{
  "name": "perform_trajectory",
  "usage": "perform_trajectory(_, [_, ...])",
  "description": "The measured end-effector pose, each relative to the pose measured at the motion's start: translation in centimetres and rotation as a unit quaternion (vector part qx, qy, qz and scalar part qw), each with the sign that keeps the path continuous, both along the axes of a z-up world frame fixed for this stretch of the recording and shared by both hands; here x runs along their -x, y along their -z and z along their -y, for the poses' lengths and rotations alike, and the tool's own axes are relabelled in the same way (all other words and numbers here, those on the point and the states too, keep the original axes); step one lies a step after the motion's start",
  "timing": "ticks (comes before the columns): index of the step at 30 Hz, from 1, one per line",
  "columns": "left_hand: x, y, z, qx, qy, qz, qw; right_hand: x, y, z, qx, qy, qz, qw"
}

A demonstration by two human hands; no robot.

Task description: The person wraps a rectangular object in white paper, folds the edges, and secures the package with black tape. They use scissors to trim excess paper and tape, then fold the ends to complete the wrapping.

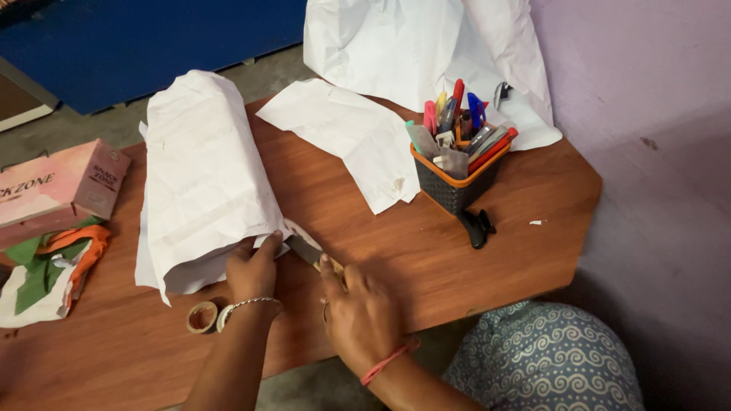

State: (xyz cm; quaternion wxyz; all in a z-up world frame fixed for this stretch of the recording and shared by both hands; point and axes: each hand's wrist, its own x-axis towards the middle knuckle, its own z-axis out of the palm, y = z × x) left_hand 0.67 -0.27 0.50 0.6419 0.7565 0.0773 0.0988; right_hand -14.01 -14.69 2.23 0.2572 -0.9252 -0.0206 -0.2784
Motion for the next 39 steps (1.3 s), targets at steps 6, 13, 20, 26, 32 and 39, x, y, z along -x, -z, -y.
perform_trajectory(6, [0.4, -0.2, 0.6, -0.014, 0.003, 0.014, 1.0, -0.4, -0.2, 0.2, 0.006, -0.006, -0.016, 1.0])
perform_trajectory(13, [-0.2, 0.5, -0.2, 0.009, 0.01, -0.021, 1.0, -0.7, 0.6, -0.3, 0.01, -0.01, 0.03, 0.999])
perform_trajectory(20, [-0.9, 1.2, -0.9, 0.027, 0.021, -0.038, 0.999, -1.6, 0.2, 0.1, -0.012, -0.008, -0.004, 1.0])
perform_trajectory(26, [-0.9, 1.1, -1.0, 0.101, 0.052, -0.027, 0.993, -2.0, 0.8, -0.1, 0.019, -0.02, -0.013, 1.0])
perform_trajectory(32, [-0.7, 1.0, -0.9, 0.084, 0.054, -0.03, 0.995, -1.9, 1.3, 0.0, 0.001, -0.032, -0.022, 0.999])
perform_trajectory(39, [-1.4, 2.3, -1.7, 0.049, 0.006, -0.012, 0.999, -1.7, 1.2, 0.3, -0.021, -0.045, 0.017, 0.999])
